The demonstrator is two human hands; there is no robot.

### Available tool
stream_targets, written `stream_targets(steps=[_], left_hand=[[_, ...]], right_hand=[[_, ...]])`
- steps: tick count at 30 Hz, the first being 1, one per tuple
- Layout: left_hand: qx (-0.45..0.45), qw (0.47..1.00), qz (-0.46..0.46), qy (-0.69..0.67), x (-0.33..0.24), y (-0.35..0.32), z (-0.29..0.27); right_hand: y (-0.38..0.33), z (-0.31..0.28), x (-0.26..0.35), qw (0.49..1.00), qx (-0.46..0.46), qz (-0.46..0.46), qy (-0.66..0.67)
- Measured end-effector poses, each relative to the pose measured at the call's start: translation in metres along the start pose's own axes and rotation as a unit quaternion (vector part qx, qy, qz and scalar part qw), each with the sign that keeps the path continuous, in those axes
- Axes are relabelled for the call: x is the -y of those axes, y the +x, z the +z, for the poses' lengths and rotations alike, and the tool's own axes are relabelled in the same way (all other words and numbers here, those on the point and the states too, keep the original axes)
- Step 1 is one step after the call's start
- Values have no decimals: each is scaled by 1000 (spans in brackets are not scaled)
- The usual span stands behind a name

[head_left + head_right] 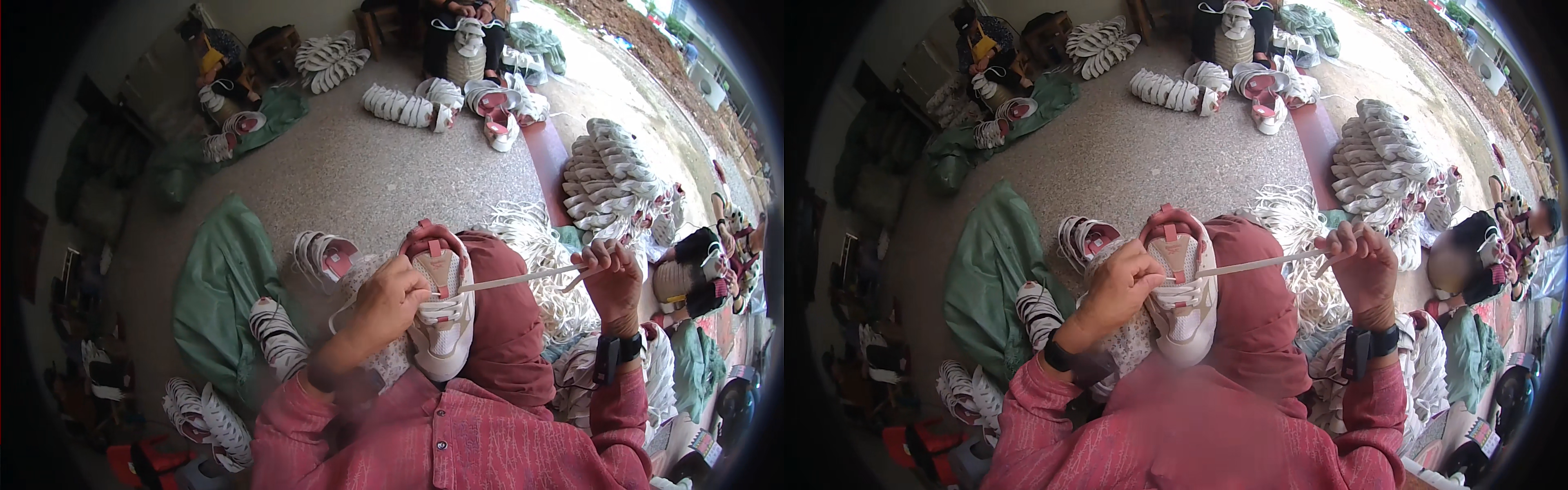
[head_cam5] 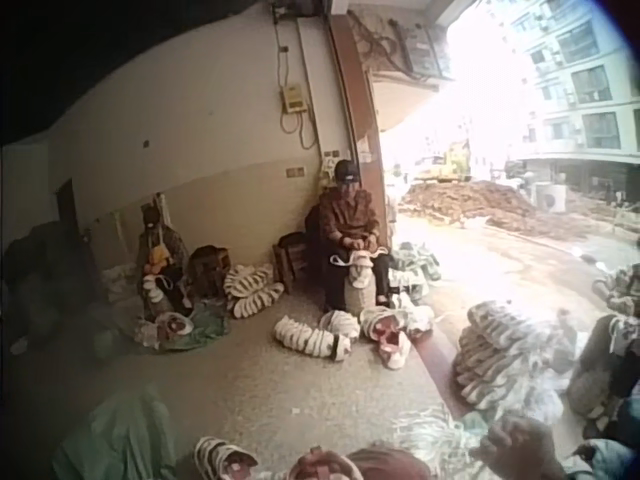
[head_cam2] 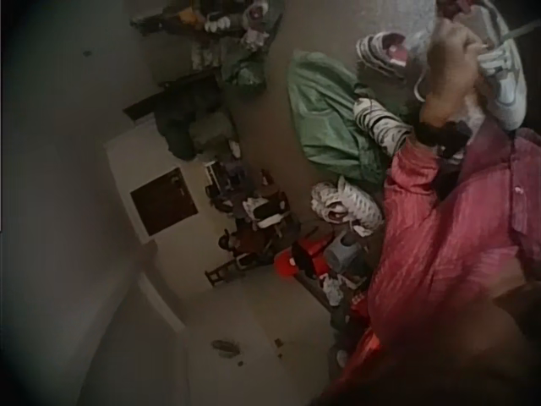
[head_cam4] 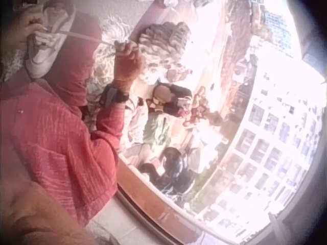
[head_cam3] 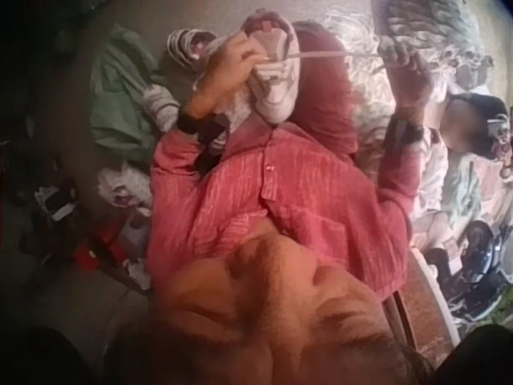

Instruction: The person sits on the floor and laces a white sneaker by hand. They thread the white shoelace through the eyelets, pull it tight, and tie a knot. The person handles the shoe and lace repeatedly to secure the fit.

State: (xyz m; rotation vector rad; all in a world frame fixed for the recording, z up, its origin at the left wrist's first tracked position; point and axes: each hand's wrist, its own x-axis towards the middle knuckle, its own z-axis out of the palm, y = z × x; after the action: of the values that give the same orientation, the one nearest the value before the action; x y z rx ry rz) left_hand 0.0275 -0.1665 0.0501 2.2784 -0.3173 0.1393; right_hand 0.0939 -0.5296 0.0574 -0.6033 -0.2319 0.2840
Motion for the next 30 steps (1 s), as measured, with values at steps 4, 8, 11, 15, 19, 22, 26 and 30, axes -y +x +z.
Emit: stream_targets(steps=[4,8,11,15,19,22,26,30], left_hand=[[-13,989,-83,-125,2,-6,10],[-75,997,-35,8,-3,-17,17],[-91,993,-10,79,-8,-16,18],[-105,983,28,147,-11,-13,19],[-71,996,-38,28,-5,-13,19],[-50,991,-86,-93,-1,-12,18],[-98,992,25,73,-2,-12,24],[-109,982,70,135,-7,-10,23]], right_hand=[[0,-7,-3,1000,-15,3,18],[-4,-18,0,1000,-7,15,-11],[-6,-21,0,999,-4,20,-28],[-8,-25,0,998,-13,25,-47],[-10,-26,-1,998,-26,24,-50],[-10,-25,-5,998,-42,23,-36],[-10,-29,-9,998,-55,33,-23],[-14,-30,-7,996,-60,42,-45]])
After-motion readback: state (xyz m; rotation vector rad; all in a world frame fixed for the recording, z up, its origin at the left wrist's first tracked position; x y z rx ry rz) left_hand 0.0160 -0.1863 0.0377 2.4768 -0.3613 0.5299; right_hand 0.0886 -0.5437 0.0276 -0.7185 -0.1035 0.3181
